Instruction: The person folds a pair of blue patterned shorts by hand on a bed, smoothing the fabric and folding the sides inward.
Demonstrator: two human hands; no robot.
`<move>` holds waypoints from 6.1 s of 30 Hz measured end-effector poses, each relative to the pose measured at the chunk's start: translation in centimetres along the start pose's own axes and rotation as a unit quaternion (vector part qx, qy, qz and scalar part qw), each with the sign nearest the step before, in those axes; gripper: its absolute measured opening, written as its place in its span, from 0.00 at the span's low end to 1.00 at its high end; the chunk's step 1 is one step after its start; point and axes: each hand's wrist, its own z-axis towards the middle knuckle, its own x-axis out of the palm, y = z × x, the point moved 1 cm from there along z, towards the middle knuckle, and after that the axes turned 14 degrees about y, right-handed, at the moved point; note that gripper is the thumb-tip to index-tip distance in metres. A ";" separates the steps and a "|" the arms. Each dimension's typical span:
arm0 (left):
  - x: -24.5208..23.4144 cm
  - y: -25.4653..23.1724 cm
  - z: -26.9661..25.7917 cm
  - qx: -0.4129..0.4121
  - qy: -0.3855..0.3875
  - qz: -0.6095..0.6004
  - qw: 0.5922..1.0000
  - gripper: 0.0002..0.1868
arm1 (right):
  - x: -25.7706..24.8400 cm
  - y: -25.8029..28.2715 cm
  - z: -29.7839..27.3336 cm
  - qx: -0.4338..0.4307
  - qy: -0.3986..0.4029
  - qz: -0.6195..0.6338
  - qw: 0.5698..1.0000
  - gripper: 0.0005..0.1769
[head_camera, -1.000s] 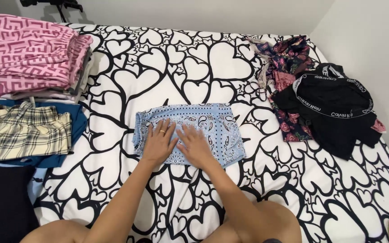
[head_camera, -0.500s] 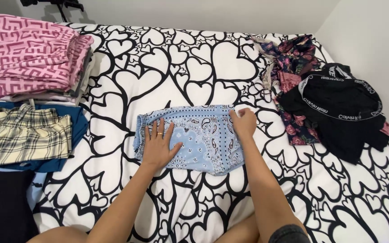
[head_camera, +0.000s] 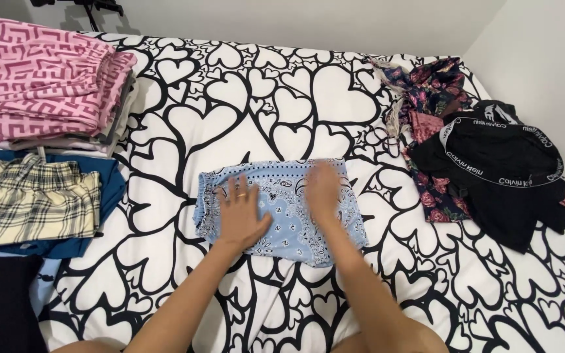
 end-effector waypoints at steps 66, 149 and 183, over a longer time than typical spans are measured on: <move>2.7 2.2 -2.3 0.058 -0.080 0.039 0.994 0.41 | -15.5 -3.1 -7.0 0.226 0.308 0.088 0.920 0.34; -0.9 3.7 2.6 -0.043 -0.085 -0.007 0.995 0.51 | -3.0 -1.4 2.2 0.063 0.268 -0.214 0.937 0.44; 2.5 5.7 2.6 -0.080 -0.057 0.095 0.991 0.50 | -5.0 4.2 -6.2 0.017 0.303 -0.210 0.929 0.47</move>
